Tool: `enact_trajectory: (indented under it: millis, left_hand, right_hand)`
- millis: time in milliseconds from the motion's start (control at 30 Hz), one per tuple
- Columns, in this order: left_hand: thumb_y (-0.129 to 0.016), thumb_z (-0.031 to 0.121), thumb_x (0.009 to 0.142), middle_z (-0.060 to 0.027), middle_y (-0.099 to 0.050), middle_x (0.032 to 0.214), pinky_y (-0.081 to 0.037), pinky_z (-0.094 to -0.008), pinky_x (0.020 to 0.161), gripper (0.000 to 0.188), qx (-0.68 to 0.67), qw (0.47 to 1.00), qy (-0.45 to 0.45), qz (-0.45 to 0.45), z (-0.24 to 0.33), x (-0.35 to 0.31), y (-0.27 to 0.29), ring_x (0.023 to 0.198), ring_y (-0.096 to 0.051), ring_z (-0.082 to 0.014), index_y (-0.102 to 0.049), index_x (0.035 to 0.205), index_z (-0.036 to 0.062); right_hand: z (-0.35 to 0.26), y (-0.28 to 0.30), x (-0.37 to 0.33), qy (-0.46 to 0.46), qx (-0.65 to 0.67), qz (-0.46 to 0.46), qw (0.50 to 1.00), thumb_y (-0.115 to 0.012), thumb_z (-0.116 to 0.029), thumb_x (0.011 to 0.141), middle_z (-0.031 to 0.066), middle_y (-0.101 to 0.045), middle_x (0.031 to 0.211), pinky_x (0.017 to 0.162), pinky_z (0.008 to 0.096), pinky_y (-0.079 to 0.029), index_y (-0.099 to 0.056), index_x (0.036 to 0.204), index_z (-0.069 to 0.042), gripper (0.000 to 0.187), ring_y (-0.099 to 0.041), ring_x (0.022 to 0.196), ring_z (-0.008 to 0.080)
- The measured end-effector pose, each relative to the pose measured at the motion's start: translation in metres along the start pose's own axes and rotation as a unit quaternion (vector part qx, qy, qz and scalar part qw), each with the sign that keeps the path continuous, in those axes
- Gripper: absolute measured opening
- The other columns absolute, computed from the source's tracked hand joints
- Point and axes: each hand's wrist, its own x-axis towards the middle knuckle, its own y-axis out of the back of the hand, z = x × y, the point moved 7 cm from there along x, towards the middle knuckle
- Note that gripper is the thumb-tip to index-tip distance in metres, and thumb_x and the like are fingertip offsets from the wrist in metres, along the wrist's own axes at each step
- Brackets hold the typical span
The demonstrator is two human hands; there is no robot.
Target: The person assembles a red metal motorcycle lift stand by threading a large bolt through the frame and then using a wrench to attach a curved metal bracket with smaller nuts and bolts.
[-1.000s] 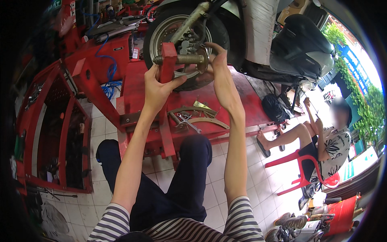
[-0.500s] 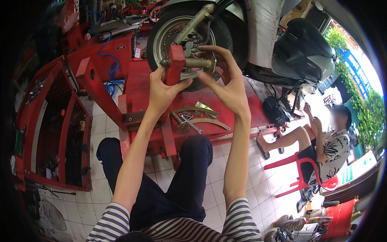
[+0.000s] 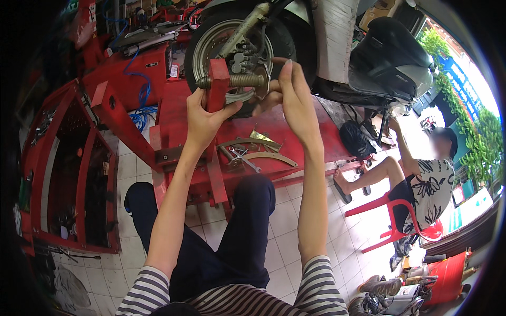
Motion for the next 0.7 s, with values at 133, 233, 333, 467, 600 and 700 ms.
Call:
enact_trajectory:
  millis: [133, 233, 333, 467, 600, 700]
  left_hand:
    - [-0.081, 0.008, 0.07, -0.0124, -0.072, 0.095, -0.053, -0.0303, 0.08, 0.049, 0.003, 1.0, 0.01, -0.001, -0.001, -0.001, -0.003, 0.086, -0.069, -0.0159, -0.061, 0.113, -0.0031]
    - [-0.081, 0.008, 0.07, -0.0128, -0.072, 0.094, -0.053, -0.0306, 0.079, 0.048, 0.006, 1.0, -0.003, -0.001, 0.001, 0.0, -0.004, 0.084, -0.069, -0.0168, -0.062, 0.112, -0.0031]
    - [-0.081, 0.008, 0.069, -0.0129, -0.072, 0.094, -0.053, -0.0307, 0.079, 0.048, 0.025, 1.0, 0.006, 0.001, 0.002, -0.001, -0.002, 0.084, -0.07, -0.0172, -0.062, 0.112, -0.0022]
    - [-0.081, 0.008, 0.069, -0.0128, -0.072, 0.094, -0.053, -0.0307, 0.079, 0.048, 0.007, 1.0, 0.005, 0.003, 0.001, -0.001, -0.004, 0.085, -0.07, -0.0176, -0.062, 0.112, -0.0019]
    - [-0.08, 0.008, 0.068, -0.0128, -0.072, 0.095, -0.053, -0.0304, 0.08, 0.049, 0.022, 1.0, 0.01, -0.003, 0.003, -0.001, -0.004, 0.086, -0.07, -0.0178, -0.062, 0.113, -0.0024]
    - [-0.079, 0.008, 0.069, -0.0124, -0.072, 0.096, -0.052, -0.0307, 0.081, 0.05, 0.017, 1.0, 0.004, -0.004, 0.005, -0.002, 0.002, 0.087, -0.07, -0.0179, -0.062, 0.114, -0.0014]
  right_hand:
    - [-0.011, -0.01, -0.01, 0.22, -0.087, 0.033, 0.971, -0.051, -0.029, 0.103, 0.0156, -0.06, 0.126, 0.092, 0.0311, -0.05, -0.036, 0.138, -0.001, 0.047, -0.062, 0.111, 0.0225]
    - [-0.02, -0.019, -0.012, 0.271, -0.138, 0.009, 0.953, -0.052, -0.026, 0.103, 0.014, -0.06, 0.126, 0.094, 0.0311, -0.049, -0.037, 0.137, -0.002, 0.044, -0.062, 0.114, 0.0229]
    - [-0.002, -0.006, -0.003, 0.049, -0.025, 0.021, 0.998, -0.056, -0.025, 0.1, 0.0142, -0.06, 0.126, 0.094, 0.0306, -0.048, -0.037, 0.137, -0.002, 0.047, -0.062, 0.114, 0.0226]
    - [-0.009, -0.008, -0.009, 0.231, -0.068, 0.035, 0.97, -0.055, -0.024, 0.101, 0.0162, -0.061, 0.123, 0.088, 0.0263, -0.05, -0.035, 0.138, -0.002, 0.048, -0.065, 0.104, 0.0195]
    - [-0.002, -0.009, -0.009, 0.172, -0.074, 0.001, 0.982, -0.052, -0.028, 0.103, 0.015, -0.062, 0.121, 0.084, 0.0271, -0.05, -0.039, 0.136, -0.002, 0.044, -0.065, 0.097, 0.0172]
    - [0.009, -0.01, -0.005, 0.03, -0.022, 0.013, 0.999, -0.045, -0.039, 0.105, 0.0142, -0.061, 0.119, 0.078, 0.0268, -0.05, -0.04, 0.136, -0.002, 0.049, -0.064, 0.093, 0.0165]
